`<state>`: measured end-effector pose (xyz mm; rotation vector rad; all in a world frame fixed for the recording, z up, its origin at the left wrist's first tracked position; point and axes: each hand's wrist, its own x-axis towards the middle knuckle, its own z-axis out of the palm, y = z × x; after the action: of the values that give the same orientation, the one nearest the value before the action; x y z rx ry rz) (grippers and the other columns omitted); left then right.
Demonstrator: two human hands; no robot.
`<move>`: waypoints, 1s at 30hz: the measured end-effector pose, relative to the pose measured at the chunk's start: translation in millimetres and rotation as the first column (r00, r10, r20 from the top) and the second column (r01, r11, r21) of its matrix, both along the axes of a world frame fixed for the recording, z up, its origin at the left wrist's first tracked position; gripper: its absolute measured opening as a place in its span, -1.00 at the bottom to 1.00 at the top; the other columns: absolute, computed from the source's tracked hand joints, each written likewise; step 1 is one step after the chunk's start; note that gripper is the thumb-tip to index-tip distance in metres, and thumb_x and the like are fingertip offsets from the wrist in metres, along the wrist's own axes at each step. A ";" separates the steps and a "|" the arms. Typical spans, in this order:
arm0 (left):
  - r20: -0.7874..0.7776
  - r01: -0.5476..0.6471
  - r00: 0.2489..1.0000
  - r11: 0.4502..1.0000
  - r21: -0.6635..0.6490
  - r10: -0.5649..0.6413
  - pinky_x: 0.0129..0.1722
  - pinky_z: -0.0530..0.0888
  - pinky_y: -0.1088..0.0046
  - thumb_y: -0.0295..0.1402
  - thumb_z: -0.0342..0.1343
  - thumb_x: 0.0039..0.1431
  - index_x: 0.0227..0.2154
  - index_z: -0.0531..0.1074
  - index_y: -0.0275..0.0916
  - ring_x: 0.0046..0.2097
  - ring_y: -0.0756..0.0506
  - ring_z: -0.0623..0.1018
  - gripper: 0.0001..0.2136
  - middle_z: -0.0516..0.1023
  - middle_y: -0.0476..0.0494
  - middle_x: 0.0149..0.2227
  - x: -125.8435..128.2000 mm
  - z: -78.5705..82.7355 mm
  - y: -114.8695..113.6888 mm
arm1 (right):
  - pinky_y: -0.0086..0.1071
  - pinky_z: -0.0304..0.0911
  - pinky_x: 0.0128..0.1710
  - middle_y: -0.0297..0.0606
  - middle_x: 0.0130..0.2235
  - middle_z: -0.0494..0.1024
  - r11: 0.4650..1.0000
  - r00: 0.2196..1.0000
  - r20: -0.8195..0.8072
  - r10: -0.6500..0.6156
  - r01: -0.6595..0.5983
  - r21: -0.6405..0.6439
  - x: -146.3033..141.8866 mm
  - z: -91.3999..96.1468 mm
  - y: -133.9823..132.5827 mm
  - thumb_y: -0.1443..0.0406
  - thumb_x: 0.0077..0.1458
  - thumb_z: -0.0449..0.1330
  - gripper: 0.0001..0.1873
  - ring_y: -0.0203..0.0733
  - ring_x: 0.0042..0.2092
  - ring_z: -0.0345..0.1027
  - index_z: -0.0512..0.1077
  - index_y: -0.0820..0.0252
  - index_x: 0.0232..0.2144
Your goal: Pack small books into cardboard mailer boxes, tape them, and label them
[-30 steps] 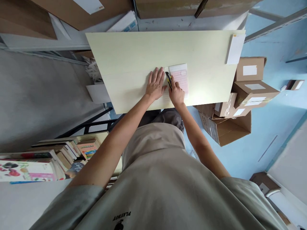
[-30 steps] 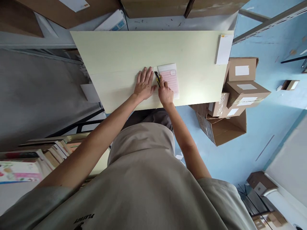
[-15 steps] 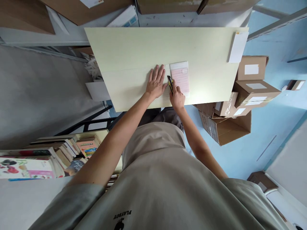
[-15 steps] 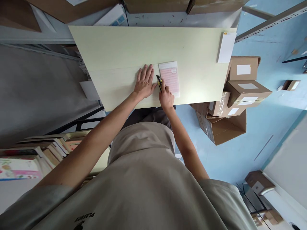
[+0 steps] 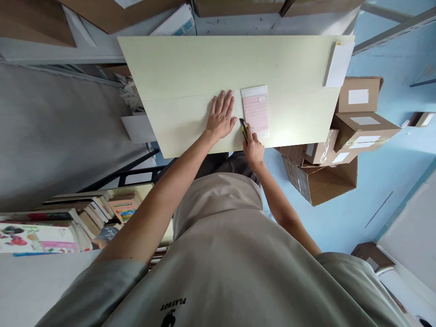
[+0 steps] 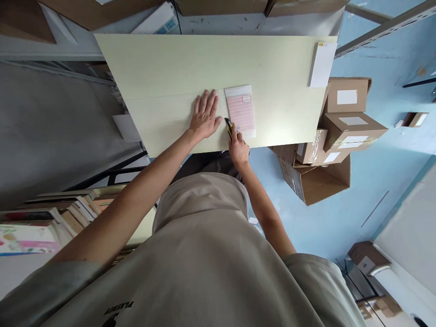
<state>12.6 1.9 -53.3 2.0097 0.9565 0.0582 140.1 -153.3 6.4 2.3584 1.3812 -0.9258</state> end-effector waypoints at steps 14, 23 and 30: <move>0.041 -0.023 0.999 0.997 -0.070 0.026 0.73 -0.39 -0.18 0.00 0.04 0.52 0.71 0.03 -0.36 0.78 -0.42 -0.26 -0.13 -0.07 -0.32 0.77 0.2 -5.0 0.8 | -0.29 0.54 -0.09 0.05 0.22 0.59 0.991 0.996 0.037 0.085 -0.081 -0.103 4.8 8.2 -37.7 0.26 0.64 -0.04 -0.18 0.00 -0.04 0.64 -0.18 -0.03 0.78; 0.034 -0.031 0.999 0.995 -0.099 0.034 0.73 -0.42 -0.16 0.03 0.04 0.51 0.71 0.04 -0.35 0.78 -0.38 -0.28 -0.12 -0.07 -0.27 0.77 0.5 1.1 1.6 | -0.30 0.52 -0.07 0.09 0.27 0.56 0.970 0.987 0.004 0.158 -0.155 -0.185 12.0 15.5 -57.0 0.23 0.69 -0.08 -0.22 0.02 0.03 0.64 -0.19 0.02 0.78; 0.019 -0.029 0.999 0.992 -0.123 0.031 0.72 -0.45 -0.14 0.03 0.00 0.50 0.71 0.03 -0.34 0.78 -0.36 -0.33 -0.12 -0.12 -0.25 0.78 0.9 5.7 1.3 | -0.29 0.56 -0.04 0.10 0.31 0.56 0.950 0.980 -0.022 0.199 -0.198 -0.239 13.7 30.1 -64.3 0.25 0.69 -0.09 -0.24 0.04 0.10 0.64 -0.13 0.06 0.77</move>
<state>13.4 3.2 -47.6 1.8787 0.9544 0.0360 153.8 -217.5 36.5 2.0015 1.3880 -0.9712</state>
